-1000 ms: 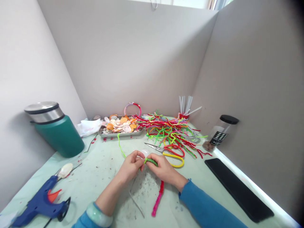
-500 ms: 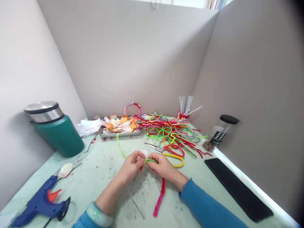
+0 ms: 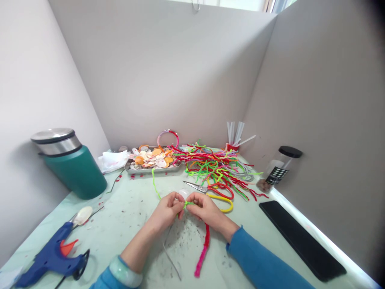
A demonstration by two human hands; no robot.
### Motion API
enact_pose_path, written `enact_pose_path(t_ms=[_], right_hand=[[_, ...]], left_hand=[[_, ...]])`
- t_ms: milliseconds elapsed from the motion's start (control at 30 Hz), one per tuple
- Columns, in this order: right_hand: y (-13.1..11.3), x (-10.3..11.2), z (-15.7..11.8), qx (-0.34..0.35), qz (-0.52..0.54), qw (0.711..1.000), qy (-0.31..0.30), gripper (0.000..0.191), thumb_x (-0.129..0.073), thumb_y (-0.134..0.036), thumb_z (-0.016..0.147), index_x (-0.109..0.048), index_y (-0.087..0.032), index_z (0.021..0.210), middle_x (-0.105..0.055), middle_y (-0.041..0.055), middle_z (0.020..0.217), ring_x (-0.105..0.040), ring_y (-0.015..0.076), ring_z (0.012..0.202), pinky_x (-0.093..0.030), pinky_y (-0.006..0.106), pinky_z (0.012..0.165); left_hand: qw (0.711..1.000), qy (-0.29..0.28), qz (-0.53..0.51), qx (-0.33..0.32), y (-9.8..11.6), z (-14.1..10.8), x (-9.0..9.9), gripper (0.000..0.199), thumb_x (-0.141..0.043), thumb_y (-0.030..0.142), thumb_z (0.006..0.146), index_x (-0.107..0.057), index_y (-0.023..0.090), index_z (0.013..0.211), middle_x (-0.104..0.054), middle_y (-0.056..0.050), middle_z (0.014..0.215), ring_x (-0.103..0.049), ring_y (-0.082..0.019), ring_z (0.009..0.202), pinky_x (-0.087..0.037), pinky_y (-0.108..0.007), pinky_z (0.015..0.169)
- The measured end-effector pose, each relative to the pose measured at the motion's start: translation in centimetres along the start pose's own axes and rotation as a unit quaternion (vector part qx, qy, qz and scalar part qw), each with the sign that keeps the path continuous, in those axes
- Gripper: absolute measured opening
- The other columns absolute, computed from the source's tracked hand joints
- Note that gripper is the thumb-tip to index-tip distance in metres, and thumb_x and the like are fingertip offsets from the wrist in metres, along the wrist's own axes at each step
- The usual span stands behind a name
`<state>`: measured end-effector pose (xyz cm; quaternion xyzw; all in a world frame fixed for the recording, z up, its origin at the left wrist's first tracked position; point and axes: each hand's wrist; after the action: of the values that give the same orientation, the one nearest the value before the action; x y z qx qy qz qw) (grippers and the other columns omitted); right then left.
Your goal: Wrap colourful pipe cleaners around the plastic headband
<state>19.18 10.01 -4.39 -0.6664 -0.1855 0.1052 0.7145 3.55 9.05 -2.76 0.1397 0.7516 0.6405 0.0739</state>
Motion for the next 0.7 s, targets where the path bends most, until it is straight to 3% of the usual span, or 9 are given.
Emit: enact_pose_path(t_ms=[167,400,567,700], right_hand=[[0.3,-0.2,0.0,0.065,-0.066,0.995,0.044,0.002,-0.055,-0.016,0.073,-0.056,-0.015,0.074,-0.048,-0.0049,0.060,-0.040,0.0080,0.054,-0.030,0.020,0.050],[0.8,0.0,0.1,0.068,-0.088,0.994,0.018,0.013,-0.055,-0.019,0.076,-0.061,-0.016,0.088,-0.061,-0.0006,0.075,-0.051,0.0111,0.065,-0.037,0.021,0.059],[0.6,0.2,0.3,0.041,-0.066,0.997,0.024,0.013,-0.053,-0.026,0.080,-0.058,-0.015,0.077,-0.054,-0.0028,0.061,-0.048,0.0097,0.055,-0.035,0.020,0.052],[0.7,0.2,0.4,0.050,-0.077,0.995,0.042,0.012,-0.054,-0.025,0.078,-0.058,-0.015,0.072,-0.053,-0.0032,0.061,-0.045,0.0087,0.055,-0.033,0.020,0.051]], left_hand=[[1.000,0.002,-0.007,0.004,0.2,-0.1,0.1,0.024,-0.056,0.037,0.068,-0.043,0.019,0.077,-0.048,0.009,0.043,-0.023,-0.002,0.027,-0.015,-0.015,0.032],[1.000,0.011,-0.008,-0.001,0.1,0.0,0.1,0.024,-0.055,0.037,0.069,-0.044,0.019,0.079,-0.049,0.009,0.043,-0.023,-0.002,0.028,-0.015,-0.015,0.032],[0.999,0.018,0.020,-0.020,-0.6,0.4,0.1,0.018,-0.053,0.032,0.071,-0.044,0.018,0.080,-0.053,0.008,0.045,-0.023,-0.002,0.028,-0.017,-0.016,0.035],[0.998,0.011,0.038,-0.040,-1.0,0.6,0.1,0.016,-0.051,0.031,0.073,-0.045,0.018,0.081,-0.056,0.006,0.047,-0.025,-0.003,0.030,-0.018,-0.017,0.038]])
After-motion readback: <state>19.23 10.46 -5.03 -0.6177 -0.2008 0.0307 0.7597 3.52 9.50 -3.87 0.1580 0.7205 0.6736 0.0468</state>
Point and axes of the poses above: each hand's wrist, its own z-axis towards the middle knuckle, its own x-axis out of the back of the hand, y = z × x
